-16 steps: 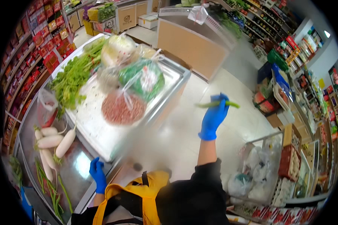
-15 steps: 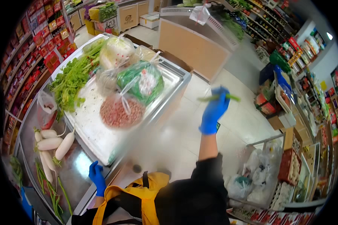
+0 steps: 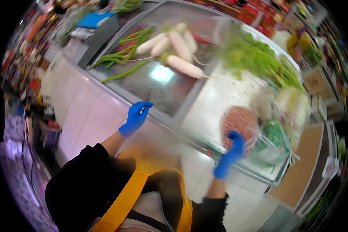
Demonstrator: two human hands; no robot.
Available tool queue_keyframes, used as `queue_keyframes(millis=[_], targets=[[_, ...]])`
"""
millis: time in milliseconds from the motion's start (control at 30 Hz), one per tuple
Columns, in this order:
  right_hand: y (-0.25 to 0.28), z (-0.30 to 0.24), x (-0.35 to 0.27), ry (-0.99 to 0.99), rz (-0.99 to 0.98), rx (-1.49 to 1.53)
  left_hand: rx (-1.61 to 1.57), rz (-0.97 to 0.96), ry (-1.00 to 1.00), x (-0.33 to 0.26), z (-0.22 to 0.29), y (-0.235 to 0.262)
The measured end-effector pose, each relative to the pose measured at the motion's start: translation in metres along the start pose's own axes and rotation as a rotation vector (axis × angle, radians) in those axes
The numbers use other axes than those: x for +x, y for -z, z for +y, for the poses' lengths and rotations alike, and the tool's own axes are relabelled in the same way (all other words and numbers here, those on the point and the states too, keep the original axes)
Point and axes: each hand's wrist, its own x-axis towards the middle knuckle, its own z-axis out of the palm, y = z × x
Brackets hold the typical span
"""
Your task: The person removes green beans from a plastic bag, places them on a counter, and then wraps them in a new plastic bag using a food band wrapper. The person also handles daikon radishes and other vegetables on the counter.
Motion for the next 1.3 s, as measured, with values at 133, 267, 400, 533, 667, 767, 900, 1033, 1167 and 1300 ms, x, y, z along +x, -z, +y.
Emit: queue_keyframes(millis=[133, 267, 400, 533, 667, 767, 900, 1033, 1167, 1300], targets=[[-0.244, 0.013, -0.112, -0.260, -0.788, 0.597, 0.231, 0.191, -0.333, 0.011, 0.003, 0.069], [-0.409, -0.060, -0.199, -1.000, -1.267, 0.965, 0.695, -0.052, -0.048, -0.019, -0.147, 0.146], [-0.508, -0.082, -0.246, -1.419, -1.286, 0.975, 0.643, 0.393, 0.395, -0.059, -0.258, 0.290], [-0.606, -0.051, -0.351, -1.290, -1.330, 0.989, 0.459, 0.165, 0.016, -0.048, -0.248, 0.300], [-0.618, -0.134, -0.251, -0.442, -1.549, 0.335, 0.712, 0.148, 0.609, -0.075, -0.357, 0.374], [-0.655, -0.125, -0.154, 0.240, -1.131, -0.184, 0.344, 0.382, 0.688, -0.073, -0.396, 0.387], [-0.707, -0.067, -0.056, 0.863, -0.927, -0.857, 0.079, 0.222, 0.479, -0.002, -0.361, 0.358], [-0.736, -0.077, -0.034, 0.802, -1.290, -0.990, 0.041, 0.193, 0.440, 0.055, -0.352, 0.364], [-0.742, -0.082, -0.007, 0.817, -1.278, -0.659, -0.053, 0.235, 0.422, 0.104, -0.366, 0.372], [-0.752, -0.094, 0.020, 0.985, -1.154, -0.680, -0.010, 0.254, 0.303, 0.148, -0.359, 0.356]])
